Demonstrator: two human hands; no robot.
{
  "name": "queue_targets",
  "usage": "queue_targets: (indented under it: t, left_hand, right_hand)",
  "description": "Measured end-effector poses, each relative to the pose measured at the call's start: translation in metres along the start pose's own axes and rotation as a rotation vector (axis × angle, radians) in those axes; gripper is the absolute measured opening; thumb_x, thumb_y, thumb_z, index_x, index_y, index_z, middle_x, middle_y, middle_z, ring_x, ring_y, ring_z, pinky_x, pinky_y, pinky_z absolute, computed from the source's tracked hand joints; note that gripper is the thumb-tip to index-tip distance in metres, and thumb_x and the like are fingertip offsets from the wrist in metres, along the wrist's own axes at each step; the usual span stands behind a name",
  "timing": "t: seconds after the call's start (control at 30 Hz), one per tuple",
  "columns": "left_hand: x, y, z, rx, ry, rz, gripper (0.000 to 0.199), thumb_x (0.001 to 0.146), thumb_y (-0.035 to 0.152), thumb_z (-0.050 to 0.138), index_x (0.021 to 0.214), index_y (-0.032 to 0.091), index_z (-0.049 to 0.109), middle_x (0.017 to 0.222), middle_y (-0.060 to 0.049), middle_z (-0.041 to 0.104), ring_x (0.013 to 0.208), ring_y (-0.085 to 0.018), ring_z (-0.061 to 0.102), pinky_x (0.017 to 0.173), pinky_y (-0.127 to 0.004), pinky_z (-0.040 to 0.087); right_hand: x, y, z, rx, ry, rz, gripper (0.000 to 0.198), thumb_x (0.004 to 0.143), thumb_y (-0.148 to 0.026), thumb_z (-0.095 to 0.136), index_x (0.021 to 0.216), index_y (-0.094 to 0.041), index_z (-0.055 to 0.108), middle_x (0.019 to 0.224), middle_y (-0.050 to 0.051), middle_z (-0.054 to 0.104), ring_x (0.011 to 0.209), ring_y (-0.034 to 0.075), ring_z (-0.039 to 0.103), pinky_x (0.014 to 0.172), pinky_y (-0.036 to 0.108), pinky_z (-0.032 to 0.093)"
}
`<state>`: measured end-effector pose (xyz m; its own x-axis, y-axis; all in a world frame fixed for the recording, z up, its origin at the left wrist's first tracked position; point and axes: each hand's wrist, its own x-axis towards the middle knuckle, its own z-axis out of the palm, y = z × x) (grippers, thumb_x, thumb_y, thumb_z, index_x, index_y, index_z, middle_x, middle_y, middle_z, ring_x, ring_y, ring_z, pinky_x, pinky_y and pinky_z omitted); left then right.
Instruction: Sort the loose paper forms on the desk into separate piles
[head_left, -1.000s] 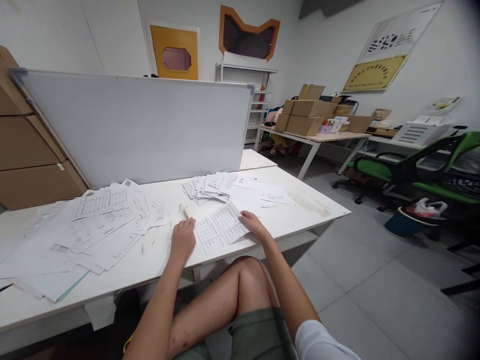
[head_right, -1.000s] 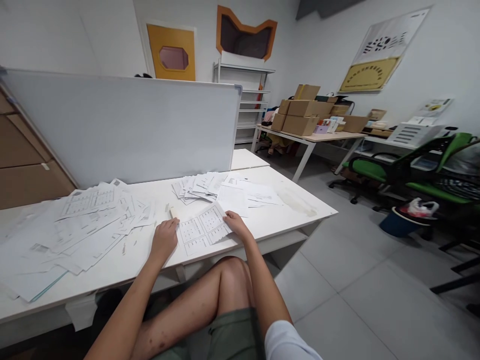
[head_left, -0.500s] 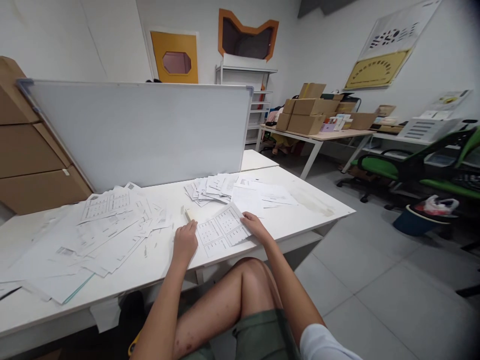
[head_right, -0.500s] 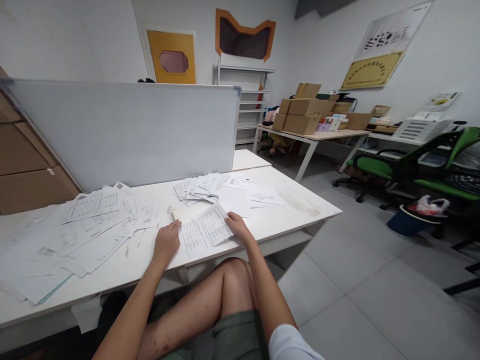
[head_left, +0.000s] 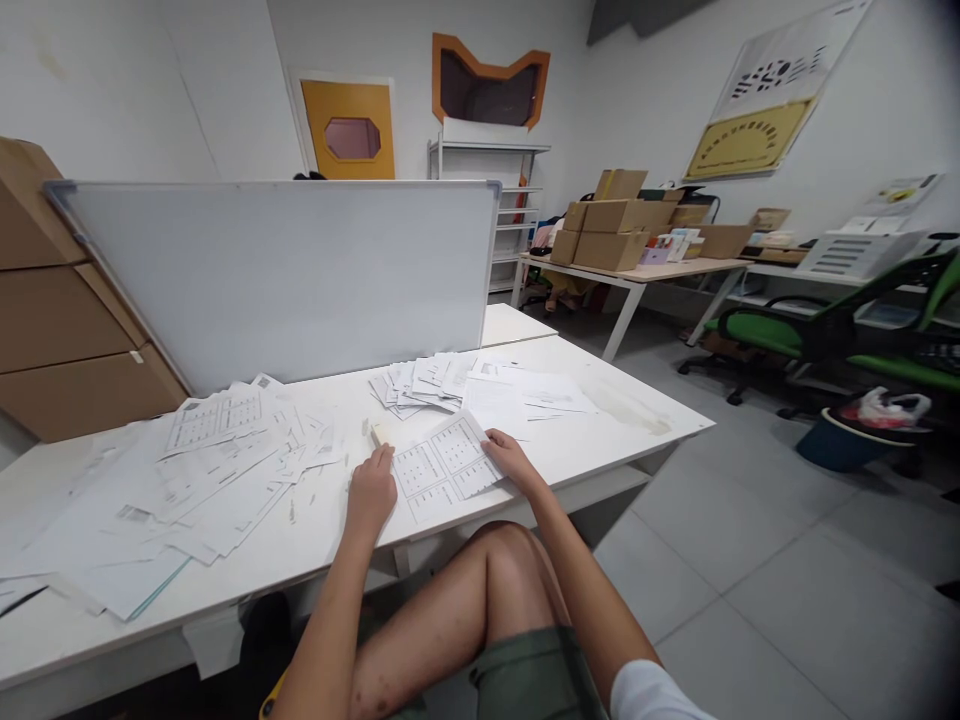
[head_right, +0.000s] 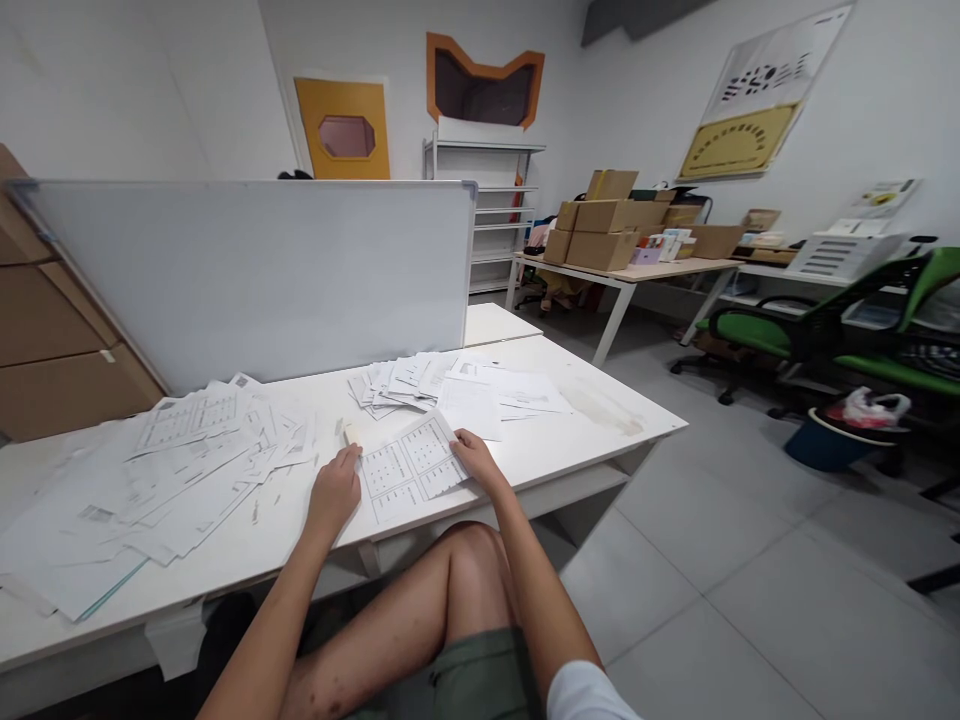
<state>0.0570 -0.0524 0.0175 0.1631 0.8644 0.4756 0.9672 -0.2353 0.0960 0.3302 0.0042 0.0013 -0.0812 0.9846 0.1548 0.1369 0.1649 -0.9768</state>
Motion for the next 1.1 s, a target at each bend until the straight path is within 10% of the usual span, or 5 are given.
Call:
queue_targets:
  t: [0.27, 0.6, 0.93, 1.1]
  left_hand:
    - [0.000, -0.002, 0.001, -0.030, 0.009, 0.004, 0.050, 0.079, 0.004, 0.039, 0.126, 0.014, 0.051, 0.130, -0.012, 0.056, 0.108, -0.024, 0.059, 0.090, -0.036, 0.047]
    - [-0.009, 0.004, 0.010, -0.106, 0.082, -0.097, 0.057, 0.086, 0.017, 0.041, 0.142, 0.011, 0.031, 0.138, -0.018, 0.047, 0.119, -0.027, 0.051, 0.095, -0.040, 0.043]
    - [-0.008, -0.006, 0.024, -0.079, -0.086, -0.176, 0.038, 0.088, 0.029, 0.047, 0.121, 0.014, 0.057, 0.113, -0.015, 0.064, 0.112, -0.029, 0.055, 0.096, -0.042, 0.042]
    - [0.000, -0.018, 0.031, -0.068, -0.003, -0.140, 0.056, 0.091, 0.032, 0.042, 0.143, 0.013, 0.034, 0.128, -0.015, 0.057, 0.120, -0.028, 0.050, 0.101, -0.044, 0.038]
  right_hand:
    - [0.001, 0.003, 0.002, 0.027, 0.085, -0.005, 0.018, 0.066, -0.039, 0.055, 0.070, -0.021, 0.056, 0.067, -0.002, 0.055, 0.070, 0.018, 0.050, 0.063, 0.027, 0.038]
    - [-0.007, 0.000, -0.009, 0.087, 0.646, 0.042, 0.020, 0.075, -0.045, 0.032, 0.075, -0.025, 0.036, 0.062, -0.003, 0.034, 0.067, 0.018, 0.042, 0.062, 0.031, 0.037]
    - [0.023, -0.095, 0.200, 0.225, 0.136, 0.006, 0.014, 0.070, -0.036, 0.044, 0.075, -0.023, 0.047, 0.073, 0.003, 0.052, 0.077, 0.020, 0.049, 0.065, 0.029, 0.040]
    - [0.023, -0.138, 0.284, 0.197, -0.207, -0.080, 0.017, 0.075, -0.038, 0.043, 0.083, -0.029, 0.054, 0.073, -0.003, 0.053, 0.083, 0.019, 0.048, 0.073, 0.030, 0.039]
